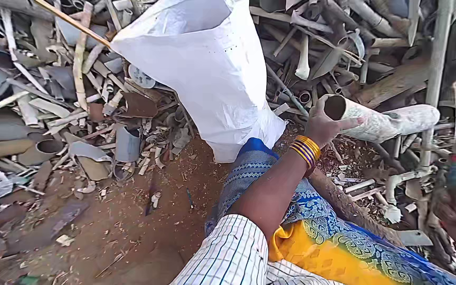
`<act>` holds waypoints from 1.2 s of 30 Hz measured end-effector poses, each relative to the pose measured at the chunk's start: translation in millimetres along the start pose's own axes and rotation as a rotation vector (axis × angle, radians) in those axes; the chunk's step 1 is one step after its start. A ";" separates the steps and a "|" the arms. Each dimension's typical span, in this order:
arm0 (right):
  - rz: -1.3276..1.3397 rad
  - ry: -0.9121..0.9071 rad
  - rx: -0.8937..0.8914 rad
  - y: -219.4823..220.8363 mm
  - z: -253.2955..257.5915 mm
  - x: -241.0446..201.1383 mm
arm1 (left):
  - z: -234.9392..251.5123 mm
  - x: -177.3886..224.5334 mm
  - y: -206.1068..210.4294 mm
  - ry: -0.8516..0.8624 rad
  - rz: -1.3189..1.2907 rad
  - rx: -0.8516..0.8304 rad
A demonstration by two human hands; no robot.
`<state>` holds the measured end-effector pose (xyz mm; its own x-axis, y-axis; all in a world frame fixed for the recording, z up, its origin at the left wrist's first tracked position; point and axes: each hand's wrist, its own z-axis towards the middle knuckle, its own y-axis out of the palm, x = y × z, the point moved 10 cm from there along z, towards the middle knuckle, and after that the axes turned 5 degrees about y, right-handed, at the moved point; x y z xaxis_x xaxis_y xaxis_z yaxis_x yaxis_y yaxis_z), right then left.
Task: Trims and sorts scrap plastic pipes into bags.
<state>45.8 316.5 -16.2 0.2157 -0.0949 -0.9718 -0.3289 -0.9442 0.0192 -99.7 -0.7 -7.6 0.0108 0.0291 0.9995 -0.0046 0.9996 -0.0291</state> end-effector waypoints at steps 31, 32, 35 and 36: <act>-0.474 0.108 -0.098 13.8 -19.5 -7.3 | -14.0 21.4 -17.3 -0.002 -0.244 0.204; -0.471 0.100 -0.099 13.4 -19.5 -9.7 | -13.5 23.9 -19.0 0.021 -0.224 0.207; -0.175 -0.165 0.113 0.9 -26.2 -38.9 | -12.1 26.3 -22.3 0.075 -0.196 0.217; -0.092 -0.222 0.165 -1.3 -29.2 -43.3 | -12.4 28.1 -22.5 0.097 -0.179 0.213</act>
<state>63.7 312.6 32.7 0.0511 0.0768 -0.9957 -0.4667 -0.8796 -0.0919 -86.9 -22.3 21.0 0.1257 -0.1374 0.9825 -0.2034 0.9658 0.1610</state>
